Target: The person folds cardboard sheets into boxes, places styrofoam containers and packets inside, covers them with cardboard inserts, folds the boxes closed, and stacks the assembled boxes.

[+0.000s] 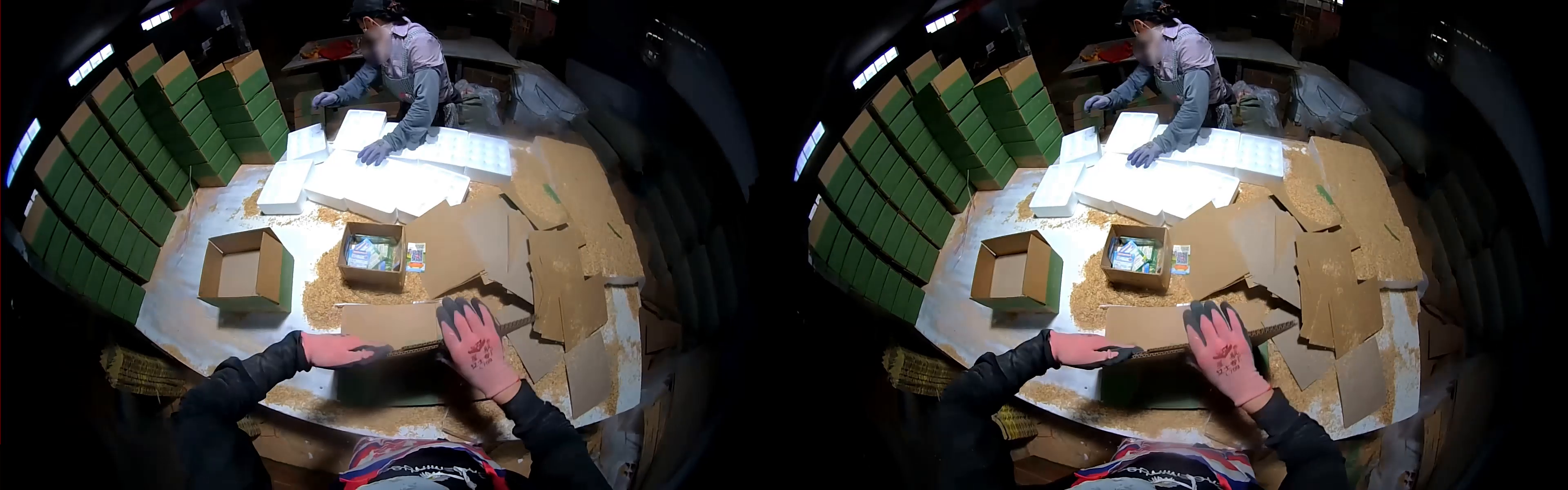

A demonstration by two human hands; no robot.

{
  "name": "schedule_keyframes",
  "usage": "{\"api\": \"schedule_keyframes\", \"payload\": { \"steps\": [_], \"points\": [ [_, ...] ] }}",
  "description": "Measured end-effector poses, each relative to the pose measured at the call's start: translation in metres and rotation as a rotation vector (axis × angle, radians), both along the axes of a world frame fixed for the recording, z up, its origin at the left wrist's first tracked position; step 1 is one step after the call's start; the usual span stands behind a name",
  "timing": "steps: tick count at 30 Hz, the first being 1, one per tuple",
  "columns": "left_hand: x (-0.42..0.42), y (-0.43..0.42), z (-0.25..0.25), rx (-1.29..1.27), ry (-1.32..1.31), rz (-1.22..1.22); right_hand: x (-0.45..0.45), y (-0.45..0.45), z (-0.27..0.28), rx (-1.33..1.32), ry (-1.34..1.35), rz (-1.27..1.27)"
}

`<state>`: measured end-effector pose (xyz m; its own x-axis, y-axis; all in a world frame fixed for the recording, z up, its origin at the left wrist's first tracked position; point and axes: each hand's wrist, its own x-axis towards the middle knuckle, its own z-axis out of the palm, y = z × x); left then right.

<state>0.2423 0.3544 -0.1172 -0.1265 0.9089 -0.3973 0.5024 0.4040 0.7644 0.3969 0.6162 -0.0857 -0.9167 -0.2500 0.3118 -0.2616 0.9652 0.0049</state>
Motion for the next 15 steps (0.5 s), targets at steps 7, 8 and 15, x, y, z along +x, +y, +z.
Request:
{"api": "schedule_keyframes", "payload": {
  "steps": [7,8,15],
  "points": [
    [-0.011,0.018,0.06,0.076,0.5,0.536,0.063,0.044,-0.02,-0.194,-0.08,0.394],
    [-0.03,0.015,0.066,-0.043,0.427,0.618,0.056,0.055,-0.002,-0.28,-0.128,0.438],
    [0.019,0.142,-0.021,0.741,0.687,-0.475,0.002,0.03,-0.102,-0.484,-0.883,0.314]
  ]
}}
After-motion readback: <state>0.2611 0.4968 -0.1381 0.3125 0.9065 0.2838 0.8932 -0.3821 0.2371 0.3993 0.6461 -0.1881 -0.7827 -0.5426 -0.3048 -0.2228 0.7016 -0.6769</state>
